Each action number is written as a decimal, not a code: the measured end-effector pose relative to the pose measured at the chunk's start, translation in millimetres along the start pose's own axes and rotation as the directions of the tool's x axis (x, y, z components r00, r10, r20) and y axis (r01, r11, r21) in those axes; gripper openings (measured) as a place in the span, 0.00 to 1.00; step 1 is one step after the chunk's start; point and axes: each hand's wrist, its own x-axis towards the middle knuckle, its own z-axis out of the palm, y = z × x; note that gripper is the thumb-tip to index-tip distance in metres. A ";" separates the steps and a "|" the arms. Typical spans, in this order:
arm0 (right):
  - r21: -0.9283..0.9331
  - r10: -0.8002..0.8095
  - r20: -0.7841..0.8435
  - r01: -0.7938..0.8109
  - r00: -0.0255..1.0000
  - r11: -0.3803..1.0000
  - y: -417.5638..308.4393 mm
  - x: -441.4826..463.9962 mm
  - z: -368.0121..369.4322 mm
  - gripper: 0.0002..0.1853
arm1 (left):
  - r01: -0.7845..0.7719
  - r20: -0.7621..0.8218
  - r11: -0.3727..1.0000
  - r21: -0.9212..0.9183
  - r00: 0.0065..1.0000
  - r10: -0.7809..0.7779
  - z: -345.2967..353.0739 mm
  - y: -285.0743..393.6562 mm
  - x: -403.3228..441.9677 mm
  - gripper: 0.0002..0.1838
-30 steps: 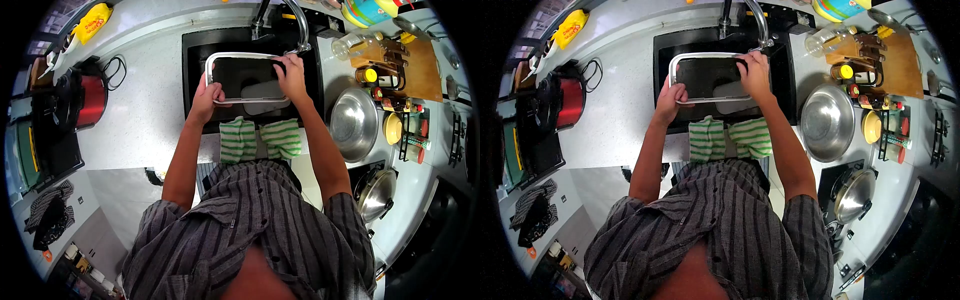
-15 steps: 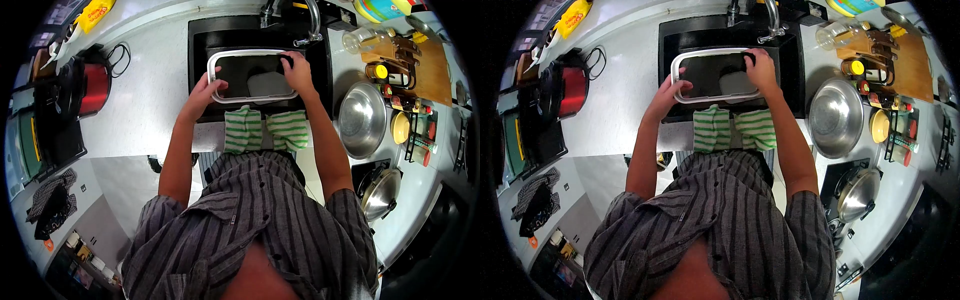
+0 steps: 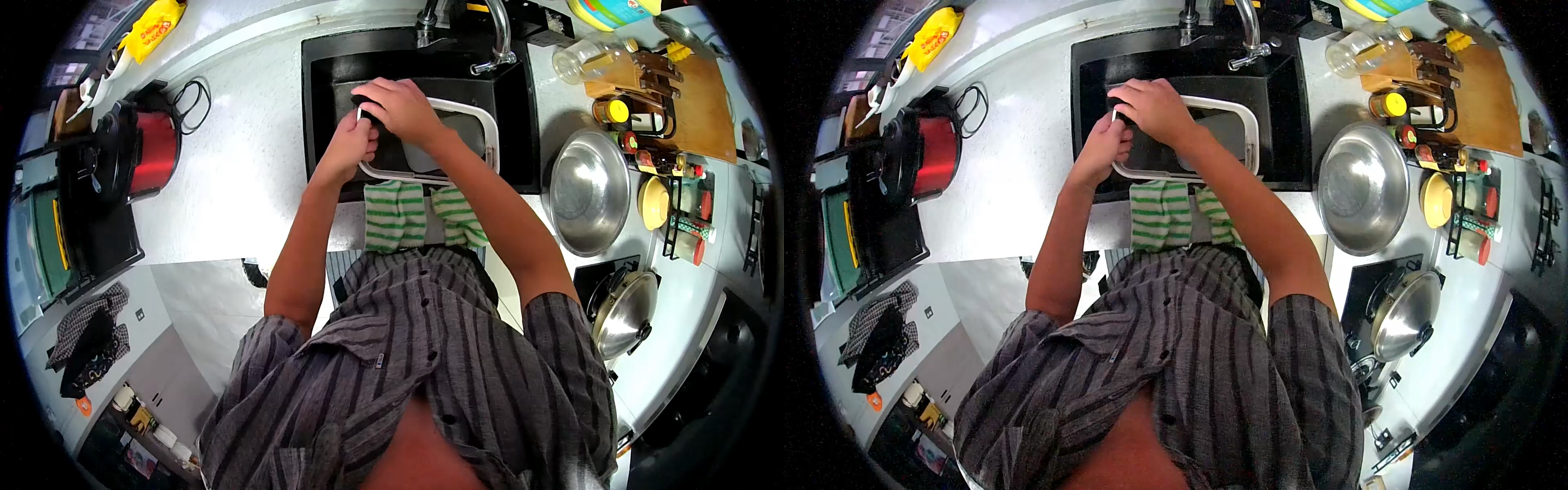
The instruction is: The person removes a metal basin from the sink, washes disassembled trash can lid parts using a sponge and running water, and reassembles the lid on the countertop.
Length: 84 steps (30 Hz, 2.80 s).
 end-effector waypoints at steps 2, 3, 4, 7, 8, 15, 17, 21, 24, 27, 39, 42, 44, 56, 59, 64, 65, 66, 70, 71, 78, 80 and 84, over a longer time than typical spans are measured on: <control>-0.135 -0.003 0.082 0.014 0.997 0.991 4.4 -0.6 -2.7 0.12 | 0.026 0.007 1.000 -0.004 1.000 -0.026 0.8 2.5 -2.3 0.05; -0.136 -0.042 0.098 0.056 0.994 0.989 11.6 0.6 -4.4 0.12 | 0.009 0.019 1.000 0.002 1.000 -0.009 2.0 5.2 -4.1 0.04; -0.134 -0.076 0.117 0.091 0.990 0.987 17.2 -0.4 -5.1 0.12 | -0.001 0.031 1.000 0.008 1.000 0.001 2.4 4.9 -7.7 0.04; -0.118 -0.056 0.192 0.079 0.980 0.990 20.7 -1.0 -10.3 0.12 | -0.004 0.058 0.997 -0.074 0.998 0.009 1.5 1.8 -7.6 0.06; -0.110 -0.025 0.218 0.050 0.976 0.993 18.8 -2.2 -11.9 0.12 | -0.010 0.043 0.995 -0.102 0.999 0.014 2.2 0.2 -7.0 0.06; -0.154 0.090 0.015 -0.086 0.996 0.984 22.7 -17.4 -9.2 0.14 | -0.099 -0.040 0.965 -0.241 0.995 0.092 11.8 3.0 -17.3 0.10; -0.194 0.138 -0.058 -0.146 0.989 0.970 25.0 -28.7 -16.5 0.14 | -0.140 -0.070 0.957 -0.253 0.990 0.126 9.8 3.6 -20.3 0.13; -0.173 0.301 -0.099 -0.314 0.949 0.933 49.5 -60.8 -33.0 0.13 | -0.213 -0.134 0.943 -0.257 0.974 0.183 1.2 8.6 -33.7 0.14; -0.074 0.452 -0.124 -0.463 0.883 0.884 65.1 -80.4 -38.6 0.15 | -0.233 -0.142 0.942 -0.243 0.969 0.203 -2.2 8.3 -42.7 0.13; 0.083 0.637 -0.035 -0.633 0.770 0.770 72.1 -91.6 -34.6 0.13 | -0.288 -0.186 0.932 -0.219 0.950 0.250 0.0 0.9 -43.2 0.14; 0.055 0.257 0.065 -0.260 0.964 0.964 53.1 -41.5 -62.0 0.13 | -0.069 0.166 0.836 0.544 0.986 -0.027 -33.8 44.4 -23.4 0.32; 0.074 0.171 0.215 -0.191 0.961 0.979 44.3 -22.6 -54.4 0.14 | -0.151 0.290 0.647 0.747 0.950 -0.113 -19.7 46.0 5.9 0.28; 0.146 0.202 0.164 -0.227 0.965 0.963 36.9 -21.8 -54.0 0.15 | -0.305 0.371 0.421 0.854 0.925 -0.083 -25.3 23.7 30.2 0.23; -0.042 0.261 -0.253 -0.280 0.932 0.959 22.4 -39.5 -60.5 0.22 | -0.049 -0.001 0.934 0.355 0.999 0.053 -9.6 13.3 -7.9 0.13; 0.524 0.563 -0.371 -0.334 0.739 0.784 31.6 -54.1 -73.5 0.18 | 0.001 -0.076 0.984 0.176 0.997 0.013 -21.9 12.1 -14.7 0.12; 0.481 0.592 -0.117 -0.476 0.797 0.736 13.4 -76.1 -71.6 0.16 | -0.054 -0.026 0.998 -0.045 0.998 0.053 -12.7 3.8 -18.3 0.10; 0.540 0.594 -0.144 -0.440 0.792 0.718 10.6 -75.3 -64.9 0.16 | -0.071 -0.030 0.995 -0.069 0.997 0.069 -9.8 2.3 -16.6 0.10; 0.521 0.696 -0.030 -0.583 0.717 0.623 -2.6 -69.7 -70.1 0.19 | -0.084 -0.036 0.994 -0.075 0.996 0.081 -7.4 0.8 -16.4 0.09; 0.097 0.554 -0.190 -0.547 0.810 0.832 -11.3 -62.8 -74.3 0.30 | -0.122 -0.053 0.990 -0.076 0.992 0.118 -2.5 -3.8 -14.7 0.08; 0.097 0.542 -0.238 -0.535 0.806 0.839 -9.9 -63.4 -74.0 0.29 | -0.129 -0.056 0.989 -0.072 0.991 0.125 -2.5 -4.1 -14.1 0.08; 0.360 0.598 -0.280 -0.495 0.751 0.791 11.7 -65.6 -67.8 0.18 | -0.131 -0.046 0.989 -0.075 0.991 0.128 -4.8 -5.6 -16.2 0.10; 0.125 0.435 -0.293 -0.417 0.852 0.900 2.3 -63.5 -73.8 0.16 | -0.166 -0.105 0.986 -0.014 0.981 0.163 -1.6 -9.5 -13.9 0.10; 0.047 0.628 -0.090 -0.626 0.773 0.778 -17.8 -59.9 -74.8 0.17 | -0.188 -0.131 0.982 0.018 0.973 0.189 13.7 -10.2 -13.3 0.12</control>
